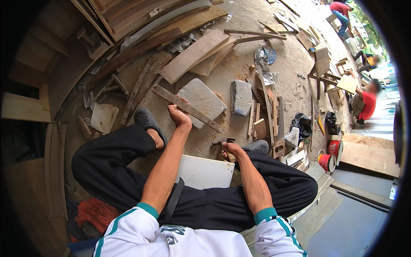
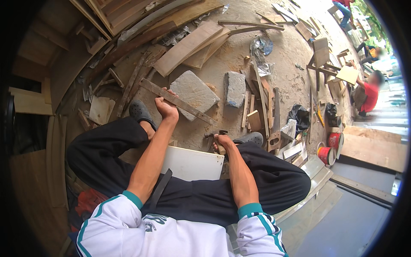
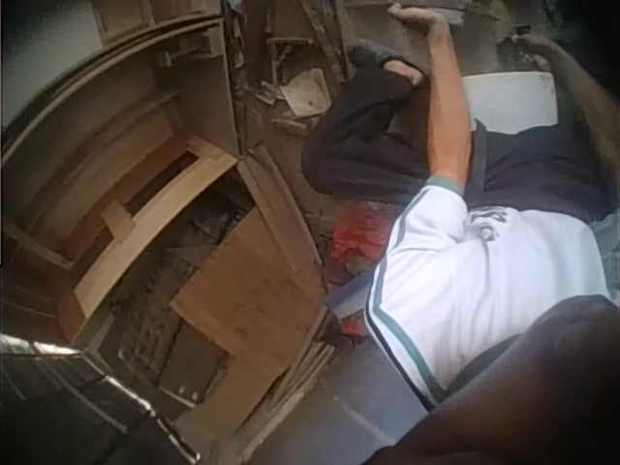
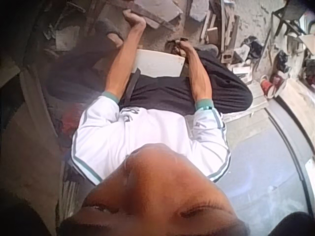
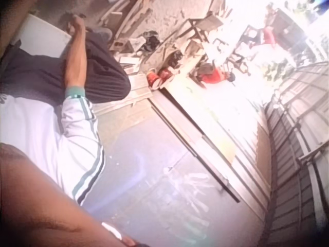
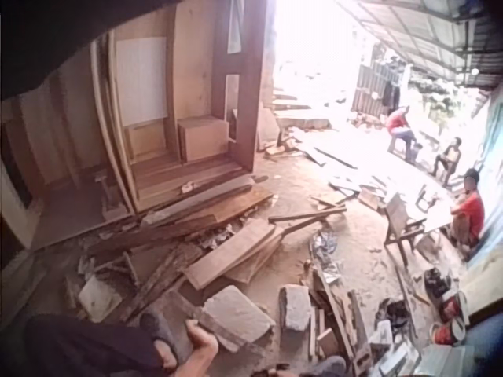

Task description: The person sits on the floor and uses a hammer and chisel to split a piece of wood. They repeatedly strike the chisel to separate the wood into smaller pieces.

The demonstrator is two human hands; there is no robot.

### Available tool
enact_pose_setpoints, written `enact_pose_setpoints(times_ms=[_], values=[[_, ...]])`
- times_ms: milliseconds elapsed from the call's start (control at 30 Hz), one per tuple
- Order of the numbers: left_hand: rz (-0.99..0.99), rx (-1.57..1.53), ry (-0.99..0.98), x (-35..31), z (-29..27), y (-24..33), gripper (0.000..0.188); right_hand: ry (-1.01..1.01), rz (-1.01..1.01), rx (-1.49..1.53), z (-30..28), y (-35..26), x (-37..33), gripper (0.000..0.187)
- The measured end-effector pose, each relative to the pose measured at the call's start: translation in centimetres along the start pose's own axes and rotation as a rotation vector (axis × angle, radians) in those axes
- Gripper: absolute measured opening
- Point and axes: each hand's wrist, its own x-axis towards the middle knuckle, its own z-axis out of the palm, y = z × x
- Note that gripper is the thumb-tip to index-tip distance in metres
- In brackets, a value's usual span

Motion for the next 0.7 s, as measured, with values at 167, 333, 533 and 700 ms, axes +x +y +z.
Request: enact_pose_setpoints(times_ms=[167,333,533,700], values=[[0.029,0.072,-0.019,-1.4,2.1,0.2,0.044,-0.013,-0.014,-0.006,0.2,-0.3,-0.3,0.029],[0.125,0.161,-0.099,-2.4,3.4,-0.1,0.041,-0.010,0.002,0.001,0.1,-0.1,-0.3,0.030],[0.299,0.316,-0.204,-2.0,3.4,-0.1,0.047,0.008,0.056,0.000,0.3,-0.4,-0.1,0.025],[0.406,0.441,-0.238,-4.0,5.7,0.6,0.053,0.013,-0.006,0.009,0.2,-0.2,-0.1,0.025]])
